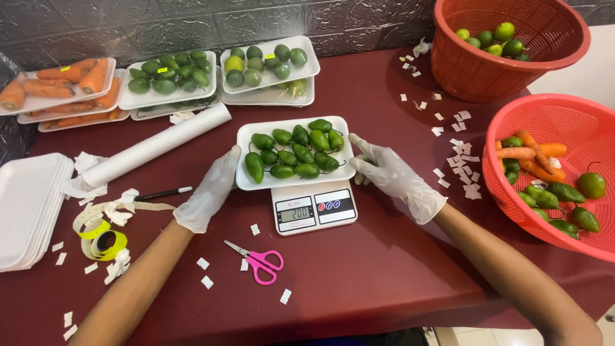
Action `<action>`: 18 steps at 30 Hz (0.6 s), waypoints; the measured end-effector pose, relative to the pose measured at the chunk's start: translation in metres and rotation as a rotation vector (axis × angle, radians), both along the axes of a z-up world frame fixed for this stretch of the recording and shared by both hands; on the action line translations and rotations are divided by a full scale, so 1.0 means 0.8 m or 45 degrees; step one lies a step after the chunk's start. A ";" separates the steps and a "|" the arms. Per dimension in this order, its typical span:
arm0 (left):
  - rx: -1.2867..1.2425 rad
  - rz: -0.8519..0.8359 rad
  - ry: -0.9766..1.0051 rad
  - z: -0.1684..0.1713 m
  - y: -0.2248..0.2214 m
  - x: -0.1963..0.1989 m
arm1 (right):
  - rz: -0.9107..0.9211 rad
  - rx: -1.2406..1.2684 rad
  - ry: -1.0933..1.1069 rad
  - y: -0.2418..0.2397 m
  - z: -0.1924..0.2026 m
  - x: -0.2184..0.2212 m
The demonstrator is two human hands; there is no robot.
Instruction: The person is picking green peppers from a basket and arranging them on a white foam tray placed on a digital scale for weighing and packaging.
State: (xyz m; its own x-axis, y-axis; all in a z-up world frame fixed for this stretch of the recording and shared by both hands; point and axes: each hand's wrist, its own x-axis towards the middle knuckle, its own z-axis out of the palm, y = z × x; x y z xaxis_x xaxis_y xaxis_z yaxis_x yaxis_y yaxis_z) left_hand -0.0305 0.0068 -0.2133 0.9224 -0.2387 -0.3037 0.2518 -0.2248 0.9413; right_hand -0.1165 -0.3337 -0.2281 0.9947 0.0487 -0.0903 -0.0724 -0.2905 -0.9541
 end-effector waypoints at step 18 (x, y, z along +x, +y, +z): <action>-0.422 0.321 0.176 -0.057 0.017 0.010 | -0.104 -0.974 -1.138 0.061 -0.005 -0.046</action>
